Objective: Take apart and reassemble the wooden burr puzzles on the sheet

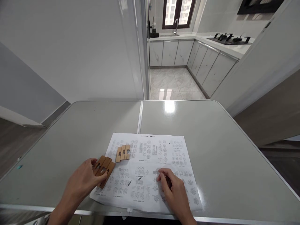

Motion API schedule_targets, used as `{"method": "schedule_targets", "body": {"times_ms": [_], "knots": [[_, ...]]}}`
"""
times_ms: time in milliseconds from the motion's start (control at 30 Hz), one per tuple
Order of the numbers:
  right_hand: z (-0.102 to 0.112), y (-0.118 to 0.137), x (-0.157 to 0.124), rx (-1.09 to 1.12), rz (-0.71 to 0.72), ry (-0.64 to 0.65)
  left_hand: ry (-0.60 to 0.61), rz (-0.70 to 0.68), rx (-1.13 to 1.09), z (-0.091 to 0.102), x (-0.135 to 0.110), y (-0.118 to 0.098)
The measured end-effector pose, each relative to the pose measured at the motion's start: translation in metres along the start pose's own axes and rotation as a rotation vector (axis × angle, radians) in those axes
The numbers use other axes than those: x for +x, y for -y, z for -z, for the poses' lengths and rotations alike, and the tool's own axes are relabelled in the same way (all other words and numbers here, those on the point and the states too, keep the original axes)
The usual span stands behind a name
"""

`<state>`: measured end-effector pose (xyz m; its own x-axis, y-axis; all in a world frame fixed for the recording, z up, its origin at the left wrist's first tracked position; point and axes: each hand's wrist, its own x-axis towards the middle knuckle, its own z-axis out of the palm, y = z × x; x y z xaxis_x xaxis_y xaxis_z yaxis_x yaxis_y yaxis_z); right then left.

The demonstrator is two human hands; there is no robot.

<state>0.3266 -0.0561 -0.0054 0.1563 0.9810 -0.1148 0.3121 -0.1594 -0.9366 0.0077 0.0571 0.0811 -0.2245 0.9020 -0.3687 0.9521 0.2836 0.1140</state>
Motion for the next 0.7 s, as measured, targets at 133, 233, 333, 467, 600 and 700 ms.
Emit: {"method": "schedule_targets", "body": {"times_ms": [133, 233, 333, 467, 600, 700], "knots": [[0.0, 0.0, 0.0, 0.001, 0.006, -0.008, -0.008, -0.013, -0.004, -0.01, -0.017, -0.002], [-0.001, 0.001, 0.001, -0.007, 0.011, -0.016, -0.02, -0.039, -0.002, -0.019, -0.03, -0.005], [-0.001, 0.002, 0.001, -0.002, 0.017, -0.027, -0.009, -0.068, -0.002, -0.031, -0.044, -0.01], [0.0, 0.004, 0.001, -0.014, 0.016, -0.022, -0.034, -0.142, -0.045, -0.049, -0.059, -0.019], [0.0, 0.0, 0.001, -0.016, 0.012, 0.012, -0.092, -0.271, -0.112, -0.065, -0.067, -0.031], [0.0, -0.004, 0.0, -0.013, 0.008, 0.014, -0.129, -0.369, -0.14, -0.073, -0.069, -0.043]]}}
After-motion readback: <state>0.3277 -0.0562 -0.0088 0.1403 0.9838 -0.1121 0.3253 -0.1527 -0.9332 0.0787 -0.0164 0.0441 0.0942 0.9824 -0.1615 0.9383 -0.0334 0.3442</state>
